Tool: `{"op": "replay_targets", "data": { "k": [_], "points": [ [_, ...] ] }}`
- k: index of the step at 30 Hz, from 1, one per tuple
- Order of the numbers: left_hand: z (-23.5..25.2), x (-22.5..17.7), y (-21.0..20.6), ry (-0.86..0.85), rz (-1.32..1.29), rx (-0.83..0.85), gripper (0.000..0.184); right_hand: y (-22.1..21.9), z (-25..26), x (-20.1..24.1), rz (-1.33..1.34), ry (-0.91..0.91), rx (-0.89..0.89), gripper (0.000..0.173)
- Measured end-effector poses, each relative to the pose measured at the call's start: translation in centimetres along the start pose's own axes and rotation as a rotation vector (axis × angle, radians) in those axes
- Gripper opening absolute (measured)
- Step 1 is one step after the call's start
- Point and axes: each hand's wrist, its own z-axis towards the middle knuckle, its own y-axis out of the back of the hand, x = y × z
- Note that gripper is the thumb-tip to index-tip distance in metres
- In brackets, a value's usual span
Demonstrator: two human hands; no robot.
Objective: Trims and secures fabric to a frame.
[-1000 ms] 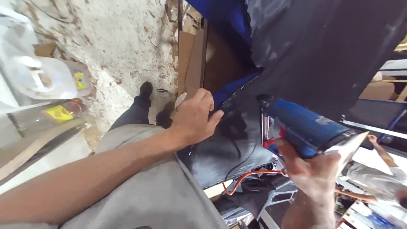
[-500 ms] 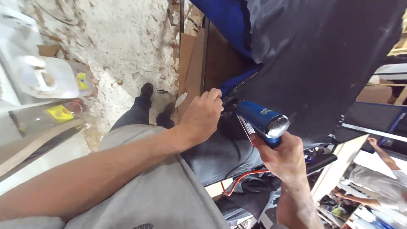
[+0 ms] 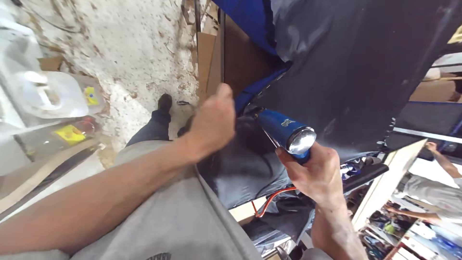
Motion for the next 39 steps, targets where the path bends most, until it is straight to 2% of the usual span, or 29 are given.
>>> {"op": "replay_targets", "data": {
  "k": [3, 4, 5, 6, 8, 10, 12, 14, 18, 24, 31, 35, 39],
  "points": [
    [-1.1, 5.1, -0.7, 0.289, -0.148, 0.305, 0.028, -0.1, 0.6, -0.2, 0.000, 0.022, 0.014, 0.033],
    [-2.0, 5.8, -0.9, 0.349, -0.239, 0.315, 0.031, -0.1, 0.7, -0.3, 0.015, 0.023, 0.019, 0.033],
    [-2.9, 5.9, -0.9, 0.371, -0.312, 0.253, 0.033, -0.1, 0.4, -0.4, 0.026, 0.017, 0.021, 0.032],
    [-3.2, 5.7, -0.5, 0.340, -0.348, 0.139, 0.034, 0.1, 0.2, -0.6, 0.038, 0.012, 0.014, 0.031],
    [-3.1, 4.4, 0.2, 0.154, -0.340, -0.073, 0.034, 0.6, -0.4, -0.8, 0.067, 0.006, -0.009, 0.030],
    [-2.4, 2.4, 0.1, -0.033, -0.332, -0.167, 0.031, 0.7, -0.7, -0.8, 0.088, -0.016, -0.036, 0.028],
    [-1.7, 0.8, -1.0, -0.097, -0.308, -0.224, 0.035, 0.5, -0.9, -0.7, 0.091, -0.040, -0.053, 0.027],
    [-1.2, 0.3, -1.5, -0.084, -0.290, -0.238, 0.034, 0.3, -1.2, -0.8, 0.100, -0.042, -0.051, 0.028],
    [-0.8, -0.4, -1.4, -0.096, -0.286, -0.247, 0.020, -0.2, -1.8, -1.0, 0.134, -0.031, -0.044, 0.027],
    [-1.0, -1.8, -1.1, -0.086, -0.215, -0.170, 0.021, -0.7, -2.0, -0.9, 0.132, -0.016, -0.042, 0.026],
    [-0.7, -1.8, -1.8, -0.159, -0.026, -0.241, 0.015, -0.2, -1.4, -0.5, 0.055, 0.049, -0.025, 0.034],
    [-0.7, -1.2, -3.0, -0.140, -0.154, -0.319, 0.015, -0.1, -0.9, -0.5, 0.021, 0.052, -0.018, 0.035],
    [-1.1, -0.3, -3.6, 0.012, -0.351, -0.312, 0.022, -0.3, -0.6, -0.6, 0.048, 0.041, 0.016, 0.034]
  ]
}}
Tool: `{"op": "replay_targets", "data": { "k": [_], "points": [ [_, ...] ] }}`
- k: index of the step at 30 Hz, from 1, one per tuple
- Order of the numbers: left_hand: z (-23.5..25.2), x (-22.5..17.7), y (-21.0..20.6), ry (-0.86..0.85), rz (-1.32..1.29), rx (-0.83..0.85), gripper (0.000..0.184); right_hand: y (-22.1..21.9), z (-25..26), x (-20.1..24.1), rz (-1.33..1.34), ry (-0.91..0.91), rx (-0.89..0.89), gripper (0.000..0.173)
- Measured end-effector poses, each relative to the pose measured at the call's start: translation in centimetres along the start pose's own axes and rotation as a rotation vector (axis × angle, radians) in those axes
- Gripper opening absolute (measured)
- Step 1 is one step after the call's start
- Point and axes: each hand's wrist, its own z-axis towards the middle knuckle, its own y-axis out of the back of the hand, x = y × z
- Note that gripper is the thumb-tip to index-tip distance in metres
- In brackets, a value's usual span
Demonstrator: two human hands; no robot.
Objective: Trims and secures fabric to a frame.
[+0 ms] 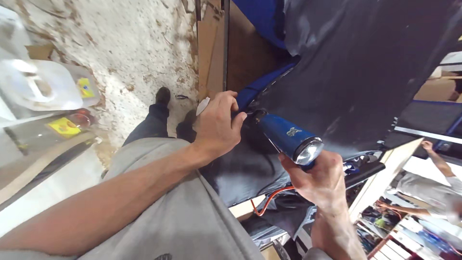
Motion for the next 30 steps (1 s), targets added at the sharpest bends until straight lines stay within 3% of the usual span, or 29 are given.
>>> {"op": "replay_targets", "data": {
  "k": [4, 24, 28, 30],
  "points": [
    [-0.2, 0.0, 0.2, 0.134, -0.069, 0.080, 0.024, -0.2, 0.3, 0.1, -0.008, 0.007, 0.032, 0.033],
    [0.6, 2.1, -0.2, 0.116, -0.410, 0.179, 0.015, -1.2, 0.3, 0.6, 0.020, 0.023, 0.054, 0.032],
    [1.6, 3.2, 2.3, 0.263, -0.554, 0.302, 0.018, 1.2, -3.5, 0.1, 0.050, -0.122, -0.135, 0.031],
    [2.3, 5.0, 5.1, 0.274, -0.470, 0.322, 0.029, 2.7, -7.0, -0.3, 0.132, -0.268, -0.247, 0.040]
  ]
}}
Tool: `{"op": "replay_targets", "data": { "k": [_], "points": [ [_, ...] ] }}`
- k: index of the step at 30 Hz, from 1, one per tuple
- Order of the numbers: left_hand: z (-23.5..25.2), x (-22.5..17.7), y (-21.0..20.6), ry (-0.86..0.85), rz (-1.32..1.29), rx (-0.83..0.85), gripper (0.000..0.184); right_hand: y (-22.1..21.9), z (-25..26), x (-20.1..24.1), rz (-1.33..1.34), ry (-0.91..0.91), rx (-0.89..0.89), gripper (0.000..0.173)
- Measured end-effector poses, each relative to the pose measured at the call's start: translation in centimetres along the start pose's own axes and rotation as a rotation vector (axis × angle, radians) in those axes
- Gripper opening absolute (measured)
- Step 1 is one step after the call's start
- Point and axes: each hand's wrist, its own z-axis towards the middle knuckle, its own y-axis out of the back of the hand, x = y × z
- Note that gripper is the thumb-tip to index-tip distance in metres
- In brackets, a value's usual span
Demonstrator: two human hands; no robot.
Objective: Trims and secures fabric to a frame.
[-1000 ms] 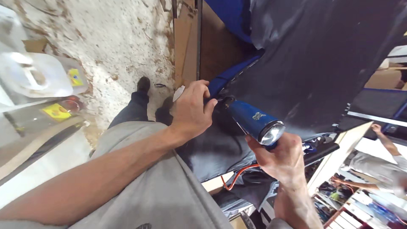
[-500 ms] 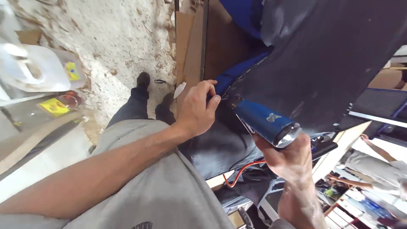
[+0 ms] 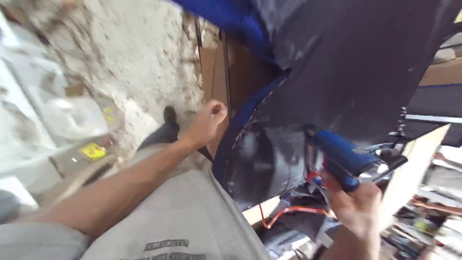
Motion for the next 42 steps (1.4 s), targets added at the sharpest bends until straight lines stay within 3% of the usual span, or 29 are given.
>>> {"op": "replay_targets", "data": {
  "k": [3, 5, 7, 10, 14, 19, 23, 27, 31, 34, 38, 42],
  "points": [
    [1.0, -1.7, 5.3, -0.198, 0.353, -0.012, 0.037, 0.6, -6.0, -1.6, 0.269, -0.157, -0.062, 0.063],
    [2.5, -4.6, 7.3, -0.467, 0.521, -0.016, 0.035, -1.8, -9.1, 0.0, 0.386, -0.295, -0.171, 0.079],
    [4.6, -8.4, 8.0, -0.778, 0.661, -0.019, 0.032, -5.8, -10.4, 2.3, 0.377, -0.408, -0.344, 0.081],
    [8.9, -13.3, 6.7, -1.153, 0.943, -0.004, 0.027, -11.0, -9.1, 3.9, 0.201, -0.531, -0.488, 0.075],
    [14.4, -15.0, 2.2, -1.393, 1.391, 0.164, 0.039, -15.0, -5.0, 4.8, 0.071, -0.622, -0.528, 0.064],
    [20.5, -15.2, -0.6, -1.634, 1.421, 0.278, 0.024, -18.0, -2.6, 4.2, 0.027, -0.658, -0.536, 0.069],
    [20.8, -17.1, 0.7, -1.516, 1.419, 0.282, 0.021, -18.5, -2.4, 4.4, -0.006, -0.662, -0.559, 0.065],
    [18.2, -16.9, -1.8, -1.339, 1.315, 0.376, 0.039, -18.2, -2.0, 4.7, -0.039, -0.688, -0.530, 0.065],
    [18.1, -19.1, -4.1, -1.131, 1.070, 0.377, 0.031, -17.2, -2.4, 5.9, -0.098, -0.754, -0.428, 0.058],
    [19.7, -18.7, -3.5, -1.079, 1.293, 0.488, 0.031, -15.7, -1.7, 8.6, -0.133, -0.832, -0.452, 0.048],
    [21.5, -17.2, -2.1, -1.121, 1.386, 0.581, 0.034, -13.0, 4.8, 12.1, -0.144, -0.695, -0.706, 0.035],
    [22.0, -17.5, -1.6, -1.173, 1.346, 0.618, 0.027, -13.1, 13.3, 10.1, -0.004, -0.445, -0.669, 0.030]
  ]
}}
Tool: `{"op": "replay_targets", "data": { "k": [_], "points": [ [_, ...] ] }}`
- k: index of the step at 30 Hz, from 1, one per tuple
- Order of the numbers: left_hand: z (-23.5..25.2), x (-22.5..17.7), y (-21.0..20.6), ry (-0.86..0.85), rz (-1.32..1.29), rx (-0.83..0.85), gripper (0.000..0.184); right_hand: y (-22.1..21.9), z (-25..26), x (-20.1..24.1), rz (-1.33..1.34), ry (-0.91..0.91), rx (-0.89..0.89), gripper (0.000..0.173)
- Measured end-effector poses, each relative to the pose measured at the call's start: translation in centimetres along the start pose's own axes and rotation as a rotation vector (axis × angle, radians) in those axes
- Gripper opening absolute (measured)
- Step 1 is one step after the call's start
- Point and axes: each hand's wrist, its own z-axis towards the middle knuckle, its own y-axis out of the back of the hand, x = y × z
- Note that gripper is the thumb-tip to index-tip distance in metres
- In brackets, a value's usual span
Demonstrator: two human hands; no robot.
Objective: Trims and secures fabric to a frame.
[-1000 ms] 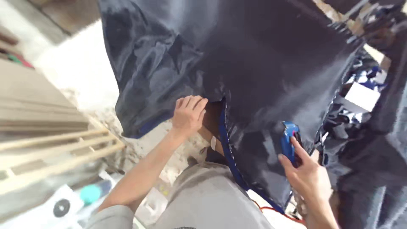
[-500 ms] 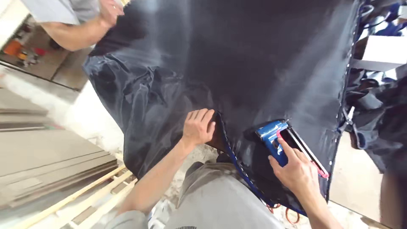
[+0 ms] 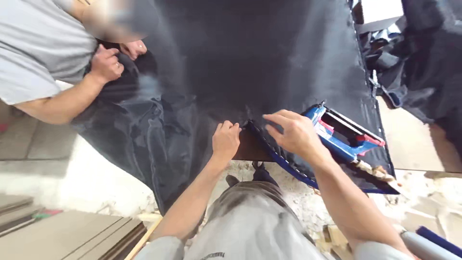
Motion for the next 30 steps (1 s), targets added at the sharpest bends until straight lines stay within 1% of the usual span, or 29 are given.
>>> {"op": "replay_targets", "data": {
  "k": [2, 4, 7, 10, 14, 20, 24, 27, 30],
  "points": [
    [0.3, 0.2, 0.2, -0.071, 0.059, -0.033, 0.024, -2.5, 2.2, -0.5, 0.020, 0.052, 0.011, 0.028],
    [0.4, 0.4, 0.6, -0.153, 0.136, -0.106, 0.021, -4.2, 3.1, -1.0, 0.021, 0.070, 0.016, 0.027],
    [0.7, 0.6, 0.9, -0.267, 0.214, -0.191, 0.017, -5.4, 3.2, -1.6, 0.027, 0.052, 0.018, 0.027],
    [0.5, 0.9, 0.2, -0.347, 0.228, -0.215, 0.016, -6.4, 2.5, -2.1, 0.027, 0.059, -0.017, 0.025],
    [0.3, 1.8, -0.3, -0.425, 0.233, -0.189, 0.016, -7.9, 3.0, -1.6, 0.026, 0.174, -0.062, 0.029],
    [0.7, 2.4, -0.3, -0.500, 0.192, -0.158, 0.016, -9.8, 4.3, -1.7, -0.029, 0.337, 0.020, 0.035],
    [0.5, 2.6, -0.4, -0.499, 0.169, -0.133, 0.017, -10.2, 3.9, -1.7, -0.066, 0.343, 0.031, 0.034],
    [0.6, 3.2, 0.0, -0.529, 0.155, -0.080, 0.018, -10.4, 3.7, -1.5, -0.078, 0.326, 0.036, 0.035],
    [0.8, 3.6, 0.3, -0.575, 0.145, -0.051, 0.018, -9.8, 3.2, -1.2, -0.008, 0.258, 0.033, 0.032]
  ]
}}
